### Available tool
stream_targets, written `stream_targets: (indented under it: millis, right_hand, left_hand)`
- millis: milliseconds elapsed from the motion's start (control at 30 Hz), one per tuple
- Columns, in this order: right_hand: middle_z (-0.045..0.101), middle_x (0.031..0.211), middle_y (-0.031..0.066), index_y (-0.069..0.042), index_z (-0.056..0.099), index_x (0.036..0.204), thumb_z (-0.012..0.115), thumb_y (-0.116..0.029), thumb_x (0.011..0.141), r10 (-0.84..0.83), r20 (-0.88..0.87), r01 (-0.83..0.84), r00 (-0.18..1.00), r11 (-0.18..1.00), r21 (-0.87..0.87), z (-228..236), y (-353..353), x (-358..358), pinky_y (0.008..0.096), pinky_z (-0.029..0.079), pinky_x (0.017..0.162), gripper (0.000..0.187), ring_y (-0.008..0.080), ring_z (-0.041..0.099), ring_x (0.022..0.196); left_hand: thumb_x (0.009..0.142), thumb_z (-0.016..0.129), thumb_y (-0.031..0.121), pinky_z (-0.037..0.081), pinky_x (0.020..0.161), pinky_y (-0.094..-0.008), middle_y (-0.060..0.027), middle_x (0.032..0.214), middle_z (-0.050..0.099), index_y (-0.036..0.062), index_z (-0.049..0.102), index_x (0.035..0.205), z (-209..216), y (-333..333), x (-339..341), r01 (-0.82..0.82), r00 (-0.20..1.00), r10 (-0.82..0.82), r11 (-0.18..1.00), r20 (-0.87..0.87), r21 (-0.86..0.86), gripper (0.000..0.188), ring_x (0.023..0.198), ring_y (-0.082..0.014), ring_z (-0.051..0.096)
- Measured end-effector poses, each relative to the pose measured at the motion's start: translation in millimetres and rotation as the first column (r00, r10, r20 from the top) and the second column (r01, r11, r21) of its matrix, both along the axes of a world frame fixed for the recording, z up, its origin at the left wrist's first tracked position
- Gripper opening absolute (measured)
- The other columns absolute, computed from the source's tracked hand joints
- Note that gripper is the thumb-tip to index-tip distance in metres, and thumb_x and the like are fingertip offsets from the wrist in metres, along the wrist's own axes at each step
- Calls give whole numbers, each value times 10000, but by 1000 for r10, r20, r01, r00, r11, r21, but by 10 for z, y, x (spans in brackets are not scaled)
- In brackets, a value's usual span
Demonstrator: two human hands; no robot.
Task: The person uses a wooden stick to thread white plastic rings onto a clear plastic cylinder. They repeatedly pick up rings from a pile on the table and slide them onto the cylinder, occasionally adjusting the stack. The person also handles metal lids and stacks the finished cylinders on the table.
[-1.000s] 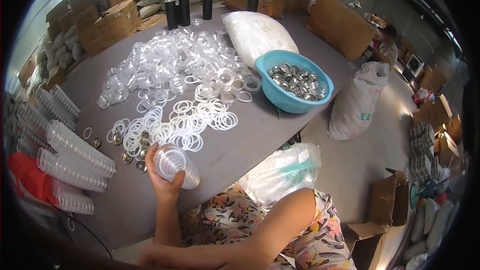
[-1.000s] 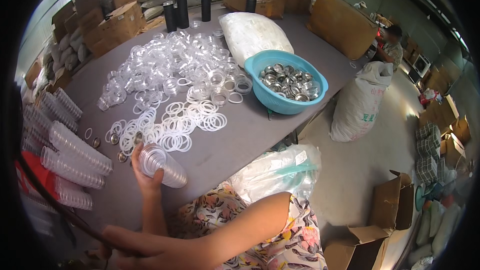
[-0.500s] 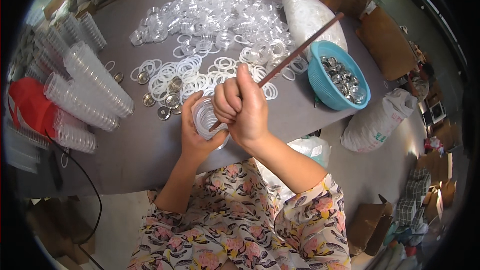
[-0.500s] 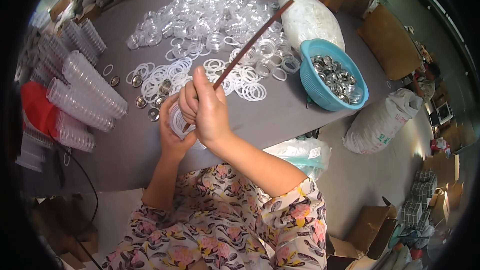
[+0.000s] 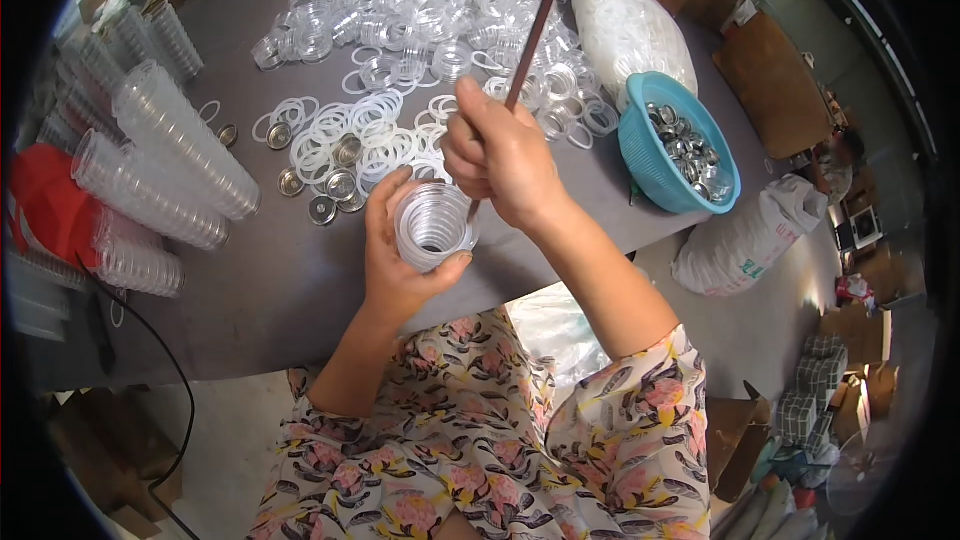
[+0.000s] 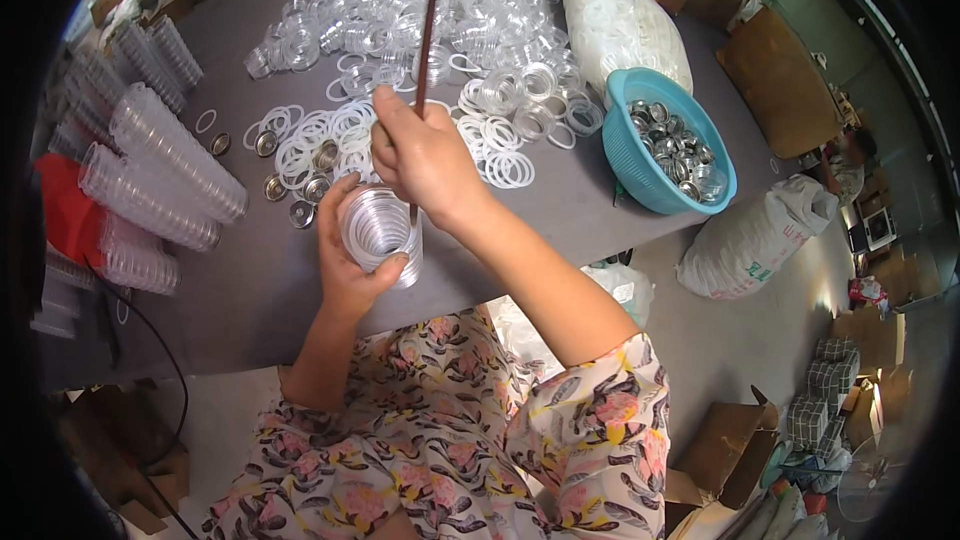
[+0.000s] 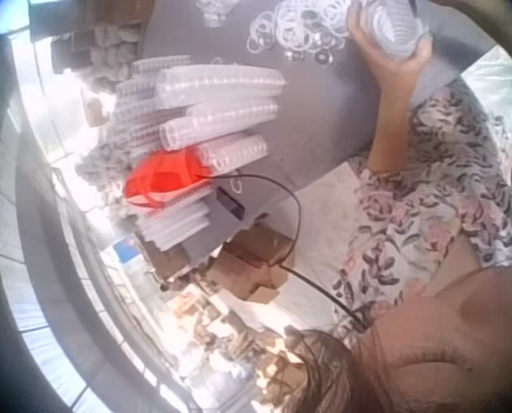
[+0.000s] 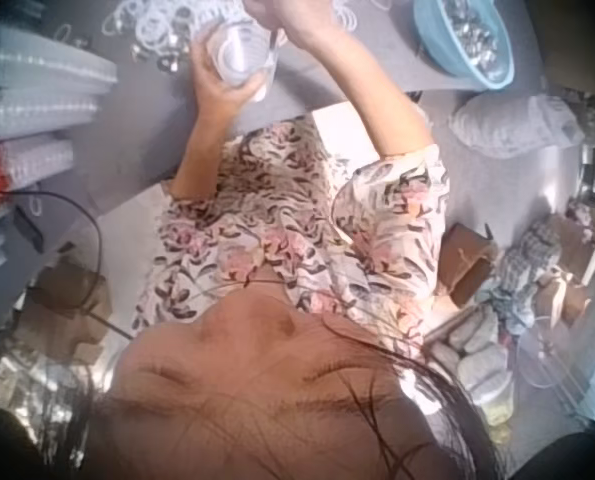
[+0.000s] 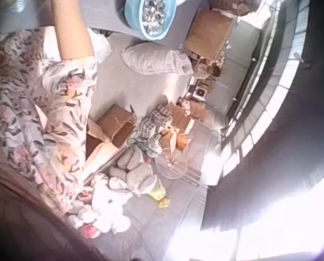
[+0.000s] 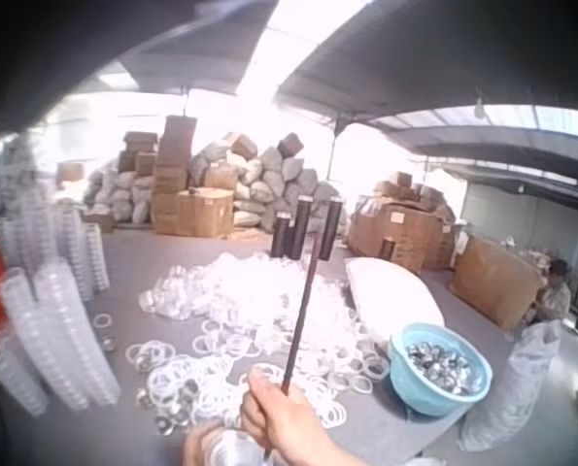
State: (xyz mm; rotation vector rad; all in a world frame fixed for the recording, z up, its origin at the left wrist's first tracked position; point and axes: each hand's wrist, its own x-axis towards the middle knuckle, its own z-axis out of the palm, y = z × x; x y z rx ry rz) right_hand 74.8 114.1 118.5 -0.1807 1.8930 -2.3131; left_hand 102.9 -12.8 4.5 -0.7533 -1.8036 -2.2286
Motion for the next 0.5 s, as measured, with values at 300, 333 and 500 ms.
stream_targets:
  millis: [300, 333, 500]
  right_hand:
    - [249, 452, -17, -141, 257, 500, 349, -431, 942, -225, -54, 193, 973, 920, -341, -132, -379, 36, 229, 160, 370, 537, 88, 188, 398]
    - [260, 447, -20, -142, 269, 495, 363, -422, 940, -199, -89, 167, 976, 945, -282, -14, -338, 50, 232, 164, 373, 534, 86, 208, 395]
    - [512, 495, 23, -4, 609, 668, 411, -377, 918, -130, -434, 312, 892, 870, 381, -21, 0, 459, 208, 239, 402, 490, 54, 358, 401]
  left_hand:
    - [565, 797, 105, 336, 980, -351, -140, 1244, 413, 11, 256, 1306, -273, 13, -85, 31, 999, -31, 999, -15, 27, 922, 1154, -221, 421]
    - [565, 810, 113, 326, 990, -351, -142, 1259, 404, 10, 253, 1312, -267, -48, -82, 5, 1000, -5, 1000, -25, -9, 937, 1169, -223, 408]
    - [622, 808, 179, 307, 1002, -357, -141, 1286, 373, 30, 254, 1323, -454, -174, 160, 31, 985, -21, 998, 169, -56, 906, 1201, -239, 374]
